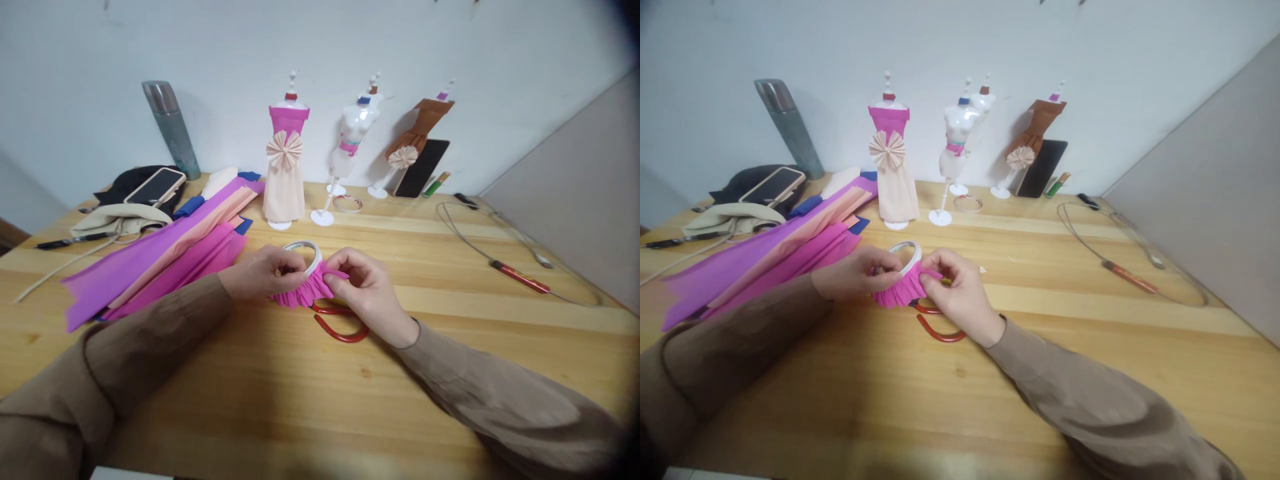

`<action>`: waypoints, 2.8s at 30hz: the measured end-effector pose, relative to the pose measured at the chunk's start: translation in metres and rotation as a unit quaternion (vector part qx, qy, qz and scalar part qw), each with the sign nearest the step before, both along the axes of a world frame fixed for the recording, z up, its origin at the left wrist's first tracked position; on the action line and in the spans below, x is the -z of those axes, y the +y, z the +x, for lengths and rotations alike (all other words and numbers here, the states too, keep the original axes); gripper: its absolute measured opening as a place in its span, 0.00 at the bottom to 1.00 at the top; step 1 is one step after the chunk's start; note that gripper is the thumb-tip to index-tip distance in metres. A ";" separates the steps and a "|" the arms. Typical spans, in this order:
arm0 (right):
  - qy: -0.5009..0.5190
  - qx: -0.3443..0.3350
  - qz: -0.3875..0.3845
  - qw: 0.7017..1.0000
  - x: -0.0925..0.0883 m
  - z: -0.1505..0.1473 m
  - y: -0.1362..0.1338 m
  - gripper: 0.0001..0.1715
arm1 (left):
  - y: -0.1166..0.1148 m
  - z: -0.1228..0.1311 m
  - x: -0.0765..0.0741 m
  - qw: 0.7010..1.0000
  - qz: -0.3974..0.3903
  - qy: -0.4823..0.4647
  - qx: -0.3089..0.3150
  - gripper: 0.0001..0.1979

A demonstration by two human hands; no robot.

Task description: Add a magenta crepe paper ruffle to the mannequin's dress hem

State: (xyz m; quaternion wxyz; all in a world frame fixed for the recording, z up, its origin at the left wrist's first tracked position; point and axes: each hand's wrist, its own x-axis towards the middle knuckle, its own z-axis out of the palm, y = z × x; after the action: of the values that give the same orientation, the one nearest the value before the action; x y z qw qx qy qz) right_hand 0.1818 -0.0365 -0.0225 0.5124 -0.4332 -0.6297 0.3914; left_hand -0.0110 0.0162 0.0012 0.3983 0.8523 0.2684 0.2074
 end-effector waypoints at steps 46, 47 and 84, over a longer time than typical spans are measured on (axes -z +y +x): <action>-0.029 0.013 -0.073 0.997 0.001 0.001 0.001 0.13 | 0.001 0.000 0.003 0.999 0.038 0.011 -0.002 0.15; -0.030 0.012 -0.072 0.997 0.000 0.001 0.001 0.13 | 0.001 0.000 0.003 0.999 0.040 0.010 0.001 0.15; -0.047 0.008 -0.081 0.996 0.003 -0.001 0.002 0.14 | 0.000 0.001 0.004 1.000 -0.006 0.009 -0.001 0.16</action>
State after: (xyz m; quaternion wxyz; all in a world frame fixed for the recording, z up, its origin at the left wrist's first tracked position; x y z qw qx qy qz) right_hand 0.1808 -0.0345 -0.0259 0.4484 -0.4965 -0.6158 0.4162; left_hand -0.0097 0.0167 -0.0029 0.4008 0.8512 0.2743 0.1990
